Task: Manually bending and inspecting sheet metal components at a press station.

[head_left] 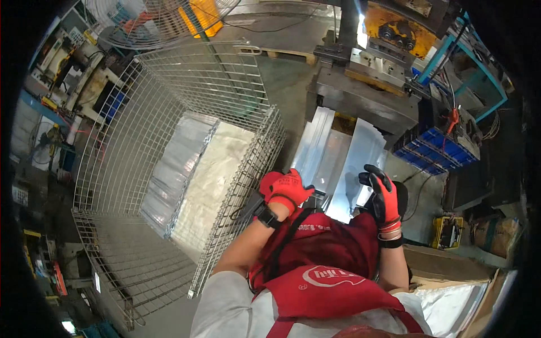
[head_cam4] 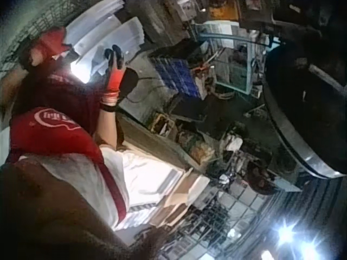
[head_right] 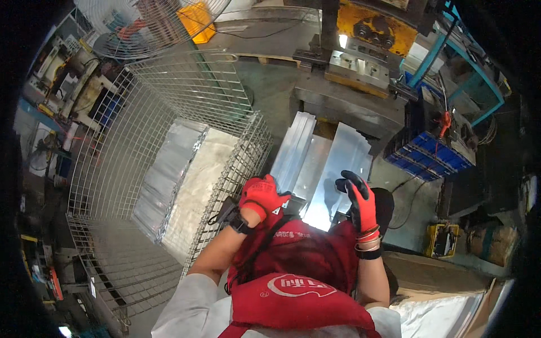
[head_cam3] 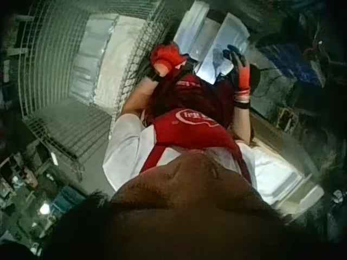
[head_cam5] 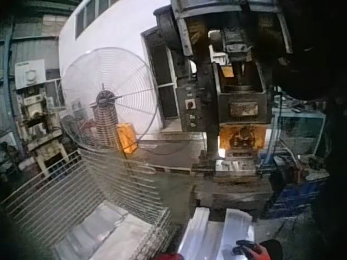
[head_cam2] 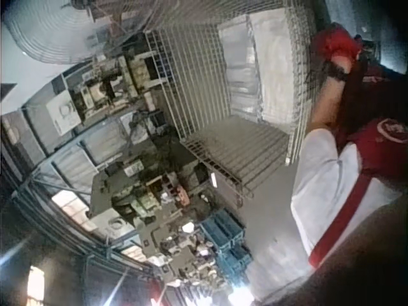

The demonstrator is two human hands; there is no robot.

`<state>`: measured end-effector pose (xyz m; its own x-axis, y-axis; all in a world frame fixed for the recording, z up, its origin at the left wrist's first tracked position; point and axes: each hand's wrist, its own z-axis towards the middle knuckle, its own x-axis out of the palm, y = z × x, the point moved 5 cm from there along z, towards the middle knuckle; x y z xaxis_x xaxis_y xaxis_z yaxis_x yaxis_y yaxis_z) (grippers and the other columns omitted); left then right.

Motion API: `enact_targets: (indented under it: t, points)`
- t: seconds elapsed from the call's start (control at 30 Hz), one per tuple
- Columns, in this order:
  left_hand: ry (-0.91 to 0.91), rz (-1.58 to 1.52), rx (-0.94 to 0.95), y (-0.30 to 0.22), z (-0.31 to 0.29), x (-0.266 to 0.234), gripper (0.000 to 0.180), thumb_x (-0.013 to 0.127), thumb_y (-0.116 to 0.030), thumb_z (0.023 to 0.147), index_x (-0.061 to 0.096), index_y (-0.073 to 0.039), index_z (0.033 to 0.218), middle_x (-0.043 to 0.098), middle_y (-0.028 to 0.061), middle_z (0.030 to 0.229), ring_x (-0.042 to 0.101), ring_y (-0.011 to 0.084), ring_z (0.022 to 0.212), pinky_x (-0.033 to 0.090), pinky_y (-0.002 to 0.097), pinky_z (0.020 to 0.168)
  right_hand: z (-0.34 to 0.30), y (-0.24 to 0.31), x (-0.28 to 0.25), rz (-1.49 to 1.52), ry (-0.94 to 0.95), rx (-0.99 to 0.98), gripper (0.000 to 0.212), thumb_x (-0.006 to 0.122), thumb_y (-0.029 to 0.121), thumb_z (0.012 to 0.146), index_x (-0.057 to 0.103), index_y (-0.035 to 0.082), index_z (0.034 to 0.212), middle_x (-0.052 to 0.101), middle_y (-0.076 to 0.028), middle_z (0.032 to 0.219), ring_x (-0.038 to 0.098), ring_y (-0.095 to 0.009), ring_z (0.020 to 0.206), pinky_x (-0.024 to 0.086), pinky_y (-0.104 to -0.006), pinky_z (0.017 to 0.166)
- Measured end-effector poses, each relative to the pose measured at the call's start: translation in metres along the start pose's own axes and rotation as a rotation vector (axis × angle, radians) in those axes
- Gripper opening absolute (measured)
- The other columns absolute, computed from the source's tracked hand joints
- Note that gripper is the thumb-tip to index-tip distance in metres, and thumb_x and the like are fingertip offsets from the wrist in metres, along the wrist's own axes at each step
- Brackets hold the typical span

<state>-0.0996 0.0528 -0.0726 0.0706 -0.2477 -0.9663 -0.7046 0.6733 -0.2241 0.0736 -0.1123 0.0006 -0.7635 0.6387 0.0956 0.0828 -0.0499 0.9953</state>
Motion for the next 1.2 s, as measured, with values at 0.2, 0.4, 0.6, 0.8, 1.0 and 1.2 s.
enact_targets:
  t: [0.2, 0.4, 0.6, 0.8, 1.0, 1.2]
  points:
    - [0.240, -0.033, -0.112, -0.003, 0.032, 0.021, 0.089, 0.057, -0.054, 0.065, 0.032, 0.012, 0.118, 0.056, 0.0215, 0.100, 0.057, 0.0300, 0.090, 0.045, 0.0414, 0.074, 0.001, -0.020, -0.015, -0.170, -0.061, 0.031, 0.025, 0.050, 0.012, 0.083, 0.053, 0.001, 0.106, 0.059, -0.004, 0.083, 0.051, -0.007, 0.073, 0.038, -0.0195, 0.060]
    - [-0.048, 0.094, -0.009, -0.001, 0.026, 0.026, 0.078, 0.052, -0.061, 0.065, 0.043, 0.004, 0.106, 0.058, 0.0181, 0.089, 0.058, 0.0306, 0.078, 0.045, 0.0414, 0.067, 0.006, -0.045, -0.026, -0.243, -0.098, -0.044, 0.025, 0.051, 0.009, 0.081, 0.054, 0.002, 0.105, 0.058, -0.003, 0.088, 0.053, -0.008, 0.077, 0.041, -0.0198, 0.067]
    - [-0.024, -0.257, 0.115, -0.063, 0.014, -0.010, 0.063, 0.052, -0.060, 0.067, 0.045, -0.002, 0.091, 0.054, 0.0160, 0.082, 0.056, 0.0309, 0.075, 0.044, 0.0411, 0.065, 0.010, -0.056, -0.019, -0.409, -0.103, 0.064, 0.029, 0.054, 0.009, 0.079, 0.053, 0.003, 0.107, 0.059, -0.007, 0.091, 0.055, -0.012, 0.082, 0.043, -0.0236, 0.074]
    - [-0.087, -0.250, 0.258, -0.102, 0.029, 0.032, 0.057, 0.063, -0.046, 0.056, 0.050, -0.003, 0.090, 0.056, 0.0148, 0.086, 0.055, 0.0288, 0.079, 0.045, 0.0406, 0.066, 0.013, -0.080, -0.022, -0.461, 0.036, 0.031, 0.035, 0.057, 0.010, 0.078, 0.050, 0.000, 0.110, 0.056, -0.011, 0.106, 0.052, -0.017, 0.098, 0.040, -0.0289, 0.085]
    - [-0.310, -0.427, 0.251, -0.106, 0.018, 0.018, 0.037, 0.059, -0.031, 0.066, 0.048, -0.007, 0.092, 0.053, 0.0141, 0.085, 0.055, 0.0319, 0.079, 0.044, 0.0412, 0.065, 0.027, -0.082, -0.019, -0.651, 0.165, 0.016, 0.029, 0.052, 0.015, 0.082, 0.051, -0.001, 0.107, 0.057, -0.009, 0.104, 0.053, -0.018, 0.096, 0.039, -0.0292, 0.085]
    - [-0.331, -0.740, 0.172, -0.101, 0.017, 0.019, 0.033, 0.060, -0.029, 0.068, 0.051, -0.006, 0.090, 0.056, 0.0129, 0.077, 0.056, 0.0292, 0.076, 0.043, 0.0407, 0.063, 0.013, -0.027, -0.014, -0.469, -0.202, -0.261, 0.035, 0.052, 0.018, 0.082, 0.049, 0.002, 0.112, 0.051, -0.016, 0.111, 0.049, -0.025, 0.102, 0.036, -0.0303, 0.089]
